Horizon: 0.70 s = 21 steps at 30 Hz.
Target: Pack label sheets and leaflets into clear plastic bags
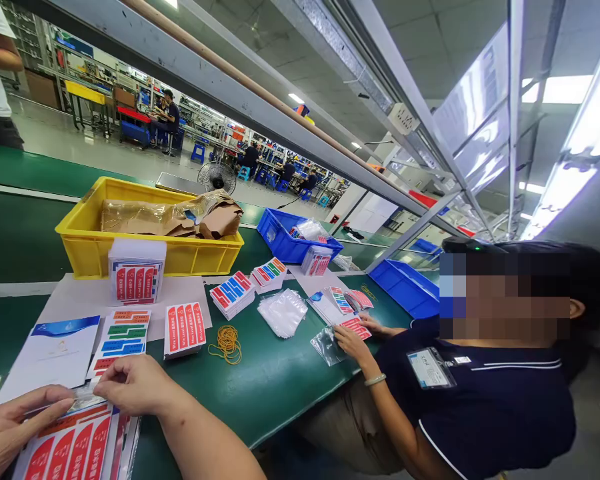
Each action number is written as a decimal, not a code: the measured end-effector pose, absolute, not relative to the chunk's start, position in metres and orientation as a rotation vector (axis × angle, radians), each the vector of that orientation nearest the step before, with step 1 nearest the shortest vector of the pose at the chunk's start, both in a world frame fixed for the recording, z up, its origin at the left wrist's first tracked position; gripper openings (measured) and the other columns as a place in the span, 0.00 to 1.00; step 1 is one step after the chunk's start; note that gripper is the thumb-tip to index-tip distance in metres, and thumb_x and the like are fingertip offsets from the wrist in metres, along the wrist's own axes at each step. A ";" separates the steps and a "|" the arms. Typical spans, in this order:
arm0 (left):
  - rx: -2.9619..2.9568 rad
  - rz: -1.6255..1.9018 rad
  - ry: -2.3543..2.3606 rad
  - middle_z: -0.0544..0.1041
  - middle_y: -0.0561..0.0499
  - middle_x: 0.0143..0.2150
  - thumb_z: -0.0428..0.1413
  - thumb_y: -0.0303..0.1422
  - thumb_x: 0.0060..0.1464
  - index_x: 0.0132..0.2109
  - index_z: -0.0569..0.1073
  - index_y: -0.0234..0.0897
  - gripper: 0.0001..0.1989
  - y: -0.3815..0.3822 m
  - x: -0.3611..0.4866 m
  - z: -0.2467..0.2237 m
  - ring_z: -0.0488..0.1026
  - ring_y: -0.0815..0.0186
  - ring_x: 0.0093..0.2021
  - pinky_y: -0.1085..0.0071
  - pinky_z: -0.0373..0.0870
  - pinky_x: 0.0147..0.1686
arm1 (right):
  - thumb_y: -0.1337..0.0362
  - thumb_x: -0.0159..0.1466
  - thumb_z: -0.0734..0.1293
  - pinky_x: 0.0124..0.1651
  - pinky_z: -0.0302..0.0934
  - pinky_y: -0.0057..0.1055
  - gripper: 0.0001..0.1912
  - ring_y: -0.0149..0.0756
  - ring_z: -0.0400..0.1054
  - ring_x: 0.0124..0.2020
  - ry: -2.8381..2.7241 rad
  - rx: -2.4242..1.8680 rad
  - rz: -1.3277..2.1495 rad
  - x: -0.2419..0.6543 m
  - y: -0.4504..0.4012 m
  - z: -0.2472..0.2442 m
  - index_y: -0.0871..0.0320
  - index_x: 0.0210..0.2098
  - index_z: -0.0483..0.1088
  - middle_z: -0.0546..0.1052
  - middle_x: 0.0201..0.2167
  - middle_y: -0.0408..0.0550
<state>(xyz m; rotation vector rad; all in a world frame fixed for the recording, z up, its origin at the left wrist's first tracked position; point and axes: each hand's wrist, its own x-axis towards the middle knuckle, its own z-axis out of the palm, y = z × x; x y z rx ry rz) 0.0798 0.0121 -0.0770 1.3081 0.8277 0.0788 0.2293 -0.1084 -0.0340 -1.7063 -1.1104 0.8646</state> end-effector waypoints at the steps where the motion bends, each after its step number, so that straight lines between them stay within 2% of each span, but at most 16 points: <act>1: 1.267 0.086 0.820 0.71 0.58 0.43 0.62 0.49 0.31 0.38 0.65 0.38 0.27 0.009 0.080 -0.074 0.67 0.63 0.43 0.77 0.64 0.41 | 0.64 0.53 0.65 0.28 0.53 0.17 0.07 0.21 0.57 0.26 -1.124 -1.712 0.855 0.228 -0.108 -0.035 0.64 0.27 0.66 0.67 0.25 0.42; 5: 1.302 0.108 0.708 0.71 0.57 0.32 0.60 0.50 0.36 0.33 0.66 0.35 0.24 0.003 0.081 -0.070 0.67 0.65 0.37 0.77 0.63 0.36 | 0.62 0.53 0.65 0.30 0.55 0.18 0.09 0.23 0.59 0.26 -1.162 -1.645 0.910 0.226 -0.108 -0.041 0.63 0.30 0.68 0.68 0.26 0.42; 7: 1.312 -0.029 0.635 0.70 0.55 0.31 0.57 0.53 0.38 0.33 0.66 0.35 0.25 0.006 0.082 -0.074 0.67 0.66 0.35 0.75 0.63 0.36 | 0.62 0.53 0.64 0.31 0.55 0.19 0.09 0.23 0.60 0.26 -1.239 -1.641 0.849 0.226 -0.108 -0.043 0.62 0.30 0.68 0.68 0.26 0.42; 9: 1.419 0.001 0.597 0.70 0.52 0.32 0.53 0.56 0.40 0.33 0.65 0.33 0.28 0.009 0.083 -0.077 0.67 0.65 0.34 0.74 0.63 0.35 | 0.64 0.54 0.63 0.31 0.54 0.18 0.07 0.23 0.60 0.27 -1.294 -1.663 0.774 0.226 -0.108 -0.043 0.63 0.29 0.67 0.68 0.26 0.42; 11: 1.598 0.106 0.540 0.69 0.50 0.32 0.50 0.55 0.46 0.34 0.65 0.32 0.27 0.008 0.084 -0.073 0.65 0.66 0.34 0.74 0.62 0.36 | 0.65 0.54 0.63 0.30 0.52 0.18 0.07 0.23 0.59 0.27 -1.337 -1.662 0.733 0.225 -0.107 -0.041 0.64 0.27 0.67 0.68 0.26 0.42; 14: 1.807 0.162 0.464 0.69 0.47 0.31 0.47 0.52 0.49 0.32 0.66 0.29 0.25 0.002 0.085 -0.063 0.64 0.67 0.33 0.73 0.60 0.36 | 0.65 0.54 0.63 0.28 0.50 0.19 0.07 0.22 0.58 0.26 -1.390 -1.675 0.684 0.223 -0.107 -0.040 0.64 0.26 0.67 0.67 0.24 0.42; 21: 1.738 0.322 0.470 0.70 0.46 0.29 0.52 0.40 0.46 0.30 0.70 0.24 0.18 -0.008 0.085 -0.061 0.63 0.70 0.30 0.75 0.59 0.32 | 0.65 0.57 0.60 0.32 0.49 0.23 0.09 0.26 0.57 0.28 -1.521 -1.724 0.689 0.221 -0.111 -0.044 0.65 0.25 0.62 0.66 0.25 0.45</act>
